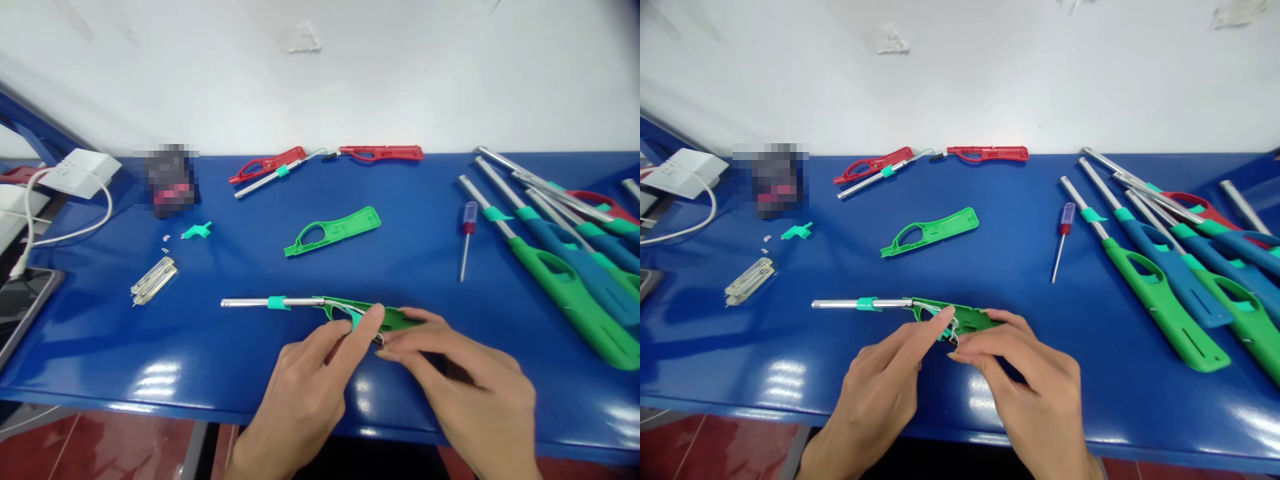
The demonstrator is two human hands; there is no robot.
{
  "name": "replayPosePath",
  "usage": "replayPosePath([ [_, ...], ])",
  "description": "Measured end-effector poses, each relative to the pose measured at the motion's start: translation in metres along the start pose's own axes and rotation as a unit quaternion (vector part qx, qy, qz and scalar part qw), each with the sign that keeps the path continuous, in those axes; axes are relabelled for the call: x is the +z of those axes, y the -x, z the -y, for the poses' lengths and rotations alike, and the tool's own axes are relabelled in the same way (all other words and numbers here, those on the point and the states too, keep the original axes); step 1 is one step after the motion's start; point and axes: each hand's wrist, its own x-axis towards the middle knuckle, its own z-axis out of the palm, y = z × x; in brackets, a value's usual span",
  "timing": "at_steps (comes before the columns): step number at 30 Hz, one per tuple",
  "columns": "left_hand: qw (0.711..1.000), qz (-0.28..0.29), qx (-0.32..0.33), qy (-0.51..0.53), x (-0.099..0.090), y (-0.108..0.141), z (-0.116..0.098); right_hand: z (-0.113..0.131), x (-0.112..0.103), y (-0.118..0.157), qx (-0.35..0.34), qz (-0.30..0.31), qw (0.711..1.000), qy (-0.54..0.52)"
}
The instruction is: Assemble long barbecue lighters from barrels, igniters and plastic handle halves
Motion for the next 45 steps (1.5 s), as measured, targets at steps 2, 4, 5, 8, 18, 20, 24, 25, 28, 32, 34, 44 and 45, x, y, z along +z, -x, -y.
replayPosePath([
  [2, 1.000, -0.001, -0.004, 0.000, 0.0006, 0.0003, -0.0004, 0.0003, -0.0004, -0.0007, -0.003, 0.002, 1.000, -0.004],
  [4, 1.000, -0.002, -0.004, 0.002, 0.0009, 0.0005, -0.0006, 0.0004, -0.0008, -0.0011, -0.003, 0.000, 1.000, -0.009],
  [5, 1.000, -0.003, -0.003, 0.002, 0.0009, 0.0005, -0.0007, 0.0003, -0.0009, -0.0014, -0.003, 0.002, 1.000, -0.011],
  [8, 1.000, -0.007, -0.002, 0.001, 0.0000, -0.0001, -0.0008, -0.0006, -0.0006, -0.0023, -0.003, 0.015, 1.000, -0.018],
  [18, 1.000, 0.008, -0.006, 0.007, -0.0026, -0.0005, -0.0034, -0.0038, -0.0016, -0.0009, -0.010, 0.028, 0.999, -0.027],
  [20, 1.000, 0.008, -0.005, 0.008, -0.0025, -0.0005, -0.0035, -0.0032, -0.0015, -0.0008, -0.010, 0.028, 0.999, -0.027],
  [24, 1.000, 0.005, 0.001, 0.018, -0.0016, -0.0008, -0.0023, -0.0029, -0.0007, -0.0012, -0.015, 0.029, 0.999, -0.026],
  [25, 1.000, 0.004, 0.001, 0.020, -0.0012, -0.0008, -0.0019, -0.0032, -0.0005, -0.0013, -0.017, 0.031, 0.999, -0.026],
  [28, 1.000, 0.004, -0.001, 0.026, -0.0004, -0.0007, -0.0008, -0.0041, -0.0005, -0.0019, -0.017, 0.031, 0.999, -0.025],
  [32, 1.000, 0.000, -0.007, 0.031, -0.0014, -0.0005, -0.0016, -0.0033, -0.0021, -0.0032, -0.001, 0.033, 0.999, -0.022],
  [34, 1.000, -0.004, -0.011, 0.028, -0.0022, -0.0009, -0.0026, -0.0024, -0.0028, -0.0039, 0.014, 0.028, 0.999, -0.020],
  [44, 0.996, -0.049, -0.041, 0.060, 0.0033, 0.0028, 0.0013, -0.0057, -0.0009, -0.0005, 0.035, 0.008, 0.999, 0.004],
  [45, 0.995, -0.058, -0.045, 0.069, 0.0040, 0.0022, 0.0016, -0.0058, -0.0011, 0.0003, 0.030, 0.006, 0.999, 0.008],
])
